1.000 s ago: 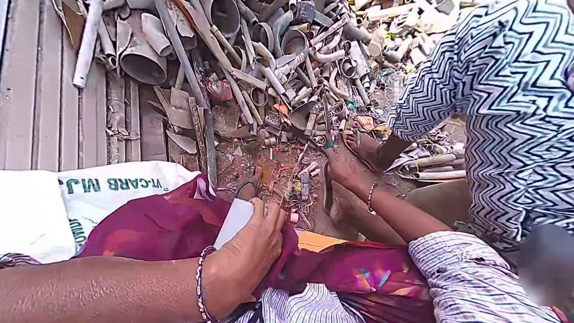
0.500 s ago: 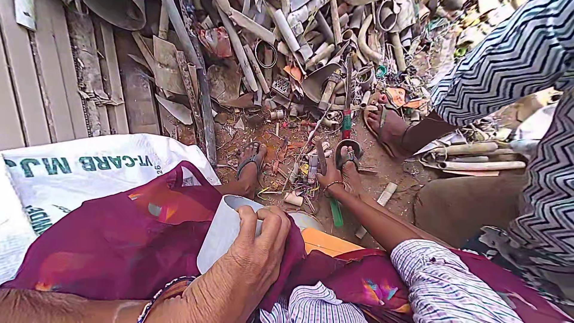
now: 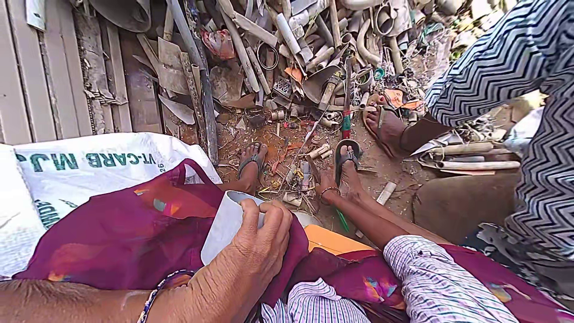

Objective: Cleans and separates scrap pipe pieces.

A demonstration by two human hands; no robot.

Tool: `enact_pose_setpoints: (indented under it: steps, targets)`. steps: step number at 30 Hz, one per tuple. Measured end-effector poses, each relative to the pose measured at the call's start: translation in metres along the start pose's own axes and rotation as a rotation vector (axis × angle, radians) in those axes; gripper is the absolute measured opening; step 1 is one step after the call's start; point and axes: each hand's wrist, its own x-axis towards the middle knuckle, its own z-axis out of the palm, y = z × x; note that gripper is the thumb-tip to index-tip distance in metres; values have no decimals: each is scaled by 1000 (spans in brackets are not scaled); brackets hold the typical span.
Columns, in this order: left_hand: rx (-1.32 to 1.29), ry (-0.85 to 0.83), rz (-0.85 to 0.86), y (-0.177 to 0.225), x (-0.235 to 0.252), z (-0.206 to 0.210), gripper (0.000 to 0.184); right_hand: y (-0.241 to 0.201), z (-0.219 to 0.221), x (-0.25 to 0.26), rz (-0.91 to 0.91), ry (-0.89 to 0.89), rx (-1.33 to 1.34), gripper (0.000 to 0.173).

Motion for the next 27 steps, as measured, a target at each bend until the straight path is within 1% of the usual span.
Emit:
enact_pose_setpoints:
  steps: [3, 5, 8, 10, 13, 15, 16, 18, 19, 21, 22, 24, 25, 27]
  targets:
    - [30, 3, 4, 2, -2, -1, 32, -11, 28, -18, -22, -82, 39, 69]
    - [23, -8, 10, 3, -2, -1, 32, -19, 39, -27, -88, -139, 74, 73]
    - [-11, -9, 5, 4, 1, 0, 30, -28, 37, -28, -196, -190, 60, 71]
    - [-28, -33, 7, 4, 4, 0, 27, -32, 30, -25, -203, -175, -4, 67]
    - [-52, -48, 4, 5, 7, 0, 25, -29, 2, -22, -193, -42, -133, 57]
    - [-49, -67, 12, 7, 8, 1, 24, -16, -27, -14, -197, 156, -251, 52]
    - [-68, -89, 23, 7, 9, 1, 22, -8, -43, -10, -181, 262, -296, 53]
    - [-136, -185, 57, 6, 12, -5, 18, 2, -80, -9, -129, 362, -168, 50]
    - [-170, -247, 85, 3, 15, -8, 21, 8, -96, -13, -110, 418, -94, 45]
    - [-203, -373, 122, -1, 21, -16, 33, 16, -122, -27, -90, 499, 42, 45]
    - [-209, -407, 132, -1, 24, -17, 34, 18, -131, -35, -82, 530, 43, 46]
    - [-199, -487, 141, -2, 28, -20, 39, 19, -148, -51, -79, 540, -76, 49]
    - [-189, -519, 139, -1, 30, -20, 39, 20, -155, -60, -97, 537, -183, 50]
    - [-164, -585, 132, 2, 33, -21, 34, 20, -165, -88, -142, 542, -392, 42]
